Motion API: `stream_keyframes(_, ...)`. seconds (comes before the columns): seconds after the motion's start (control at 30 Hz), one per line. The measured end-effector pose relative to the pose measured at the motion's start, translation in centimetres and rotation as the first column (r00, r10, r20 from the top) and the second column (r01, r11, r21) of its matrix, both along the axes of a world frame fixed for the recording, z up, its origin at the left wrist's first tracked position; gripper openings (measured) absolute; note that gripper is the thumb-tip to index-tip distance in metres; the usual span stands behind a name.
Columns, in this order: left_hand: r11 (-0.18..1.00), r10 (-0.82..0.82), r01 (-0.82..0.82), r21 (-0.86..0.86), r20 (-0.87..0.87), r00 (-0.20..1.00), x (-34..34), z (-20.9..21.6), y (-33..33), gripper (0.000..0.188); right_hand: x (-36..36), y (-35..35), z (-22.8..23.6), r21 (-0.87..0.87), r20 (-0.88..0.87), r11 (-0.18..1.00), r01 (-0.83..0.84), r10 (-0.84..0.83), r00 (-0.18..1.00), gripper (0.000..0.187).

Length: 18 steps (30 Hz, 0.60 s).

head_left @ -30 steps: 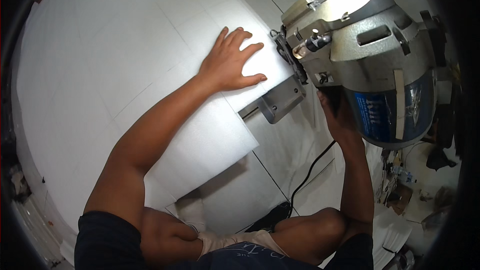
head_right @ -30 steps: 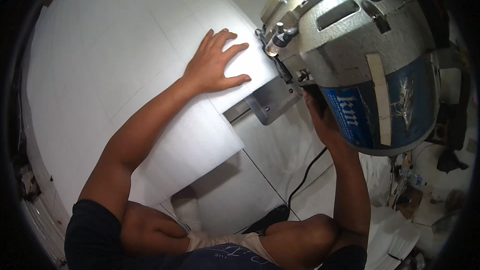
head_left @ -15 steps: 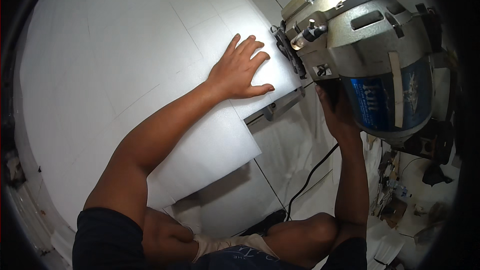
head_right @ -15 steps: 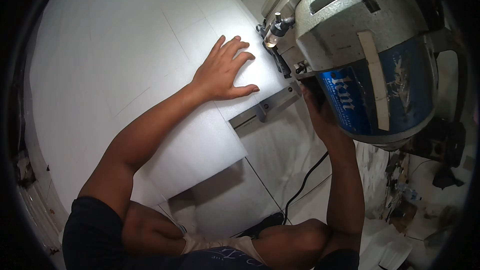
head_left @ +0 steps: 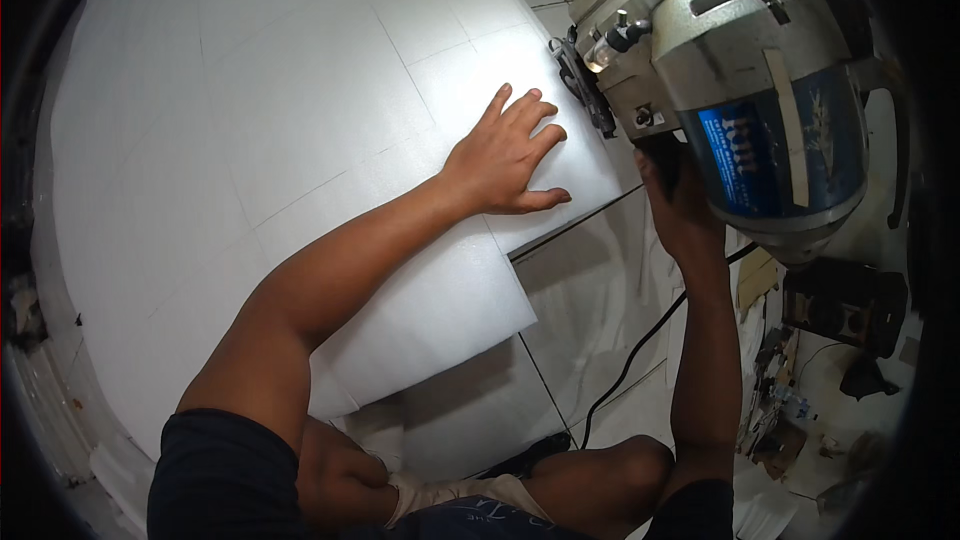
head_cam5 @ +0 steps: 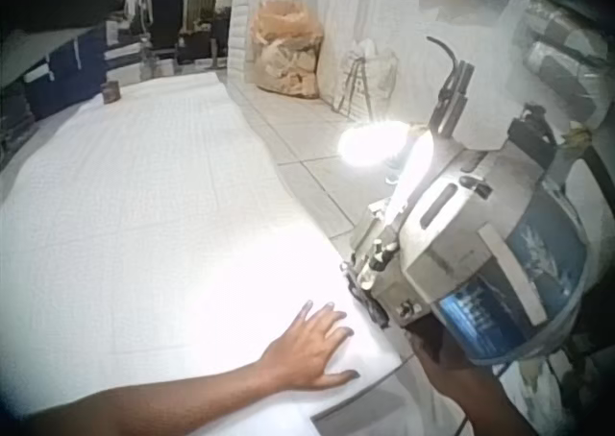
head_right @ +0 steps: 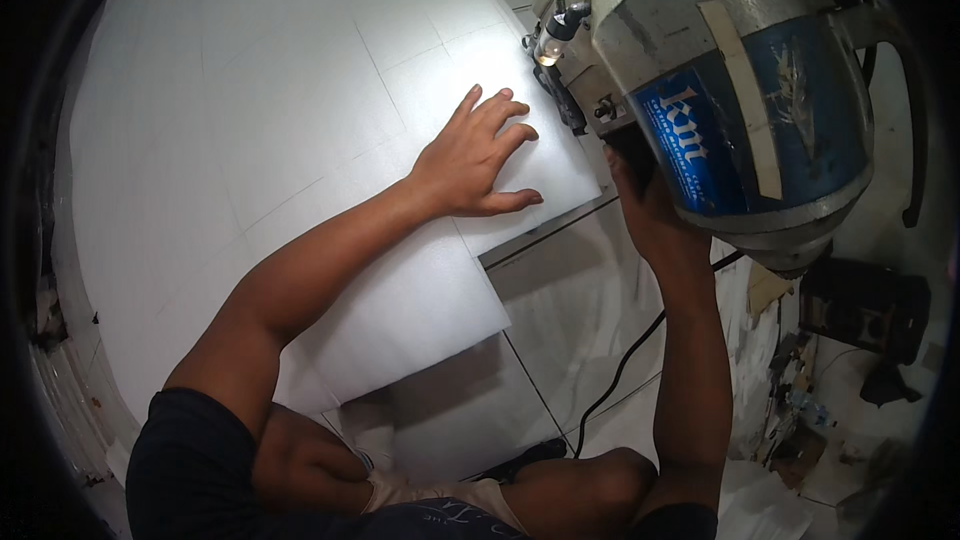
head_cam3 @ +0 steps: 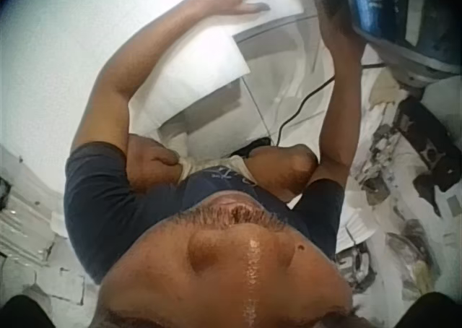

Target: The person uses a vertical cutting machine to cut through a stack of white foam sheets. They guide the machine along the foam by hand, making several long cuts to separate strips from the larger sheets.

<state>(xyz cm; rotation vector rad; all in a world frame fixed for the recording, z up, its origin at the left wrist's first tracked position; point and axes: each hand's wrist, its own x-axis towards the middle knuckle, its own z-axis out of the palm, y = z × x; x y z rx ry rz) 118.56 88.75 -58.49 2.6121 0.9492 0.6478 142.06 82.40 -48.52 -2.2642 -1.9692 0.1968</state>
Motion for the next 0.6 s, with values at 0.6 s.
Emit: stream_keyframes(0.6, 1.000, -0.027, 0.027, -0.003, 0.029, 0.999, -0.8, 1.4, -0.4, 0.069, -5.4, 6.8, 2.4, -0.078, 0.075, 0.993, 0.089, -0.083, 0.994, 0.068)
